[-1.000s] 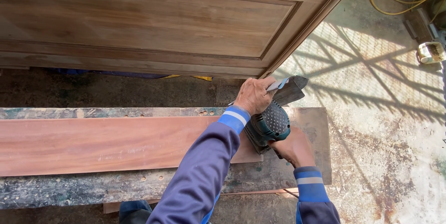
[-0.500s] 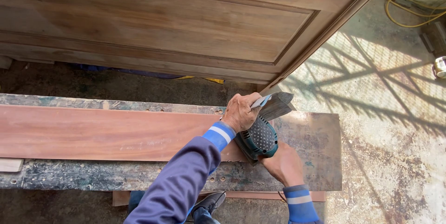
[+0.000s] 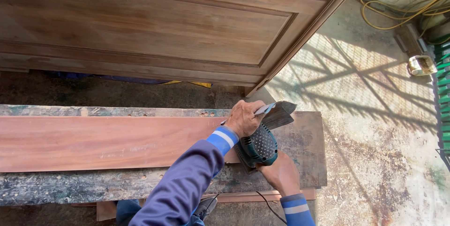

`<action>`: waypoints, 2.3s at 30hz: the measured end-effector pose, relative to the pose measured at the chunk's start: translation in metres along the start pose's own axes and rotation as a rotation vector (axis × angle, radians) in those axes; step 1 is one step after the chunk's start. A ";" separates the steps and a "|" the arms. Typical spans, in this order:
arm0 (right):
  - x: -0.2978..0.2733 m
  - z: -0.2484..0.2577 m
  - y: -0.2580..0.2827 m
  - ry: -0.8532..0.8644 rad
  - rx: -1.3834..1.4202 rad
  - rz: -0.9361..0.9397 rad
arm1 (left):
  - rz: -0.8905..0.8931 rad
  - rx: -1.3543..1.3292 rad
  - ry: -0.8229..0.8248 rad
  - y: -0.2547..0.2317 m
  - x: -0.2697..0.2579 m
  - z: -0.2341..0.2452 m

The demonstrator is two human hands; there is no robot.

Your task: Sanding a long piece of wood using an electric orbital sander.

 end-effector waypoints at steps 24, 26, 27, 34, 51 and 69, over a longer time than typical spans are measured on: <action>-0.022 -0.025 -0.060 0.022 -0.025 -0.063 | -0.025 -0.029 0.008 -0.042 -0.048 -0.022; -0.027 -0.031 -0.057 0.012 -0.024 -0.054 | 0.000 -0.054 0.010 -0.040 -0.056 -0.016; -0.029 -0.033 -0.052 0.013 -0.017 -0.051 | 0.012 -0.057 0.010 -0.039 -0.059 -0.011; -0.053 -0.046 0.007 0.013 -0.006 0.039 | 0.020 -0.052 -0.045 -0.024 -0.081 0.039; -0.028 -0.020 -0.028 -0.002 -0.009 0.032 | -0.007 -0.097 0.014 -0.038 -0.040 0.001; 0.026 0.021 -0.020 0.061 -0.142 0.021 | 0.098 0.027 -0.113 -0.014 -0.006 -0.005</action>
Point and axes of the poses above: each hand's wrist, its own x-axis towards the middle knuckle, its own z-axis out of the back of the hand, y = z × x, the point moved 4 cm from there along x, towards the middle knuckle, and after that the axes turned 8 degrees about y, right-handed, at the moved point
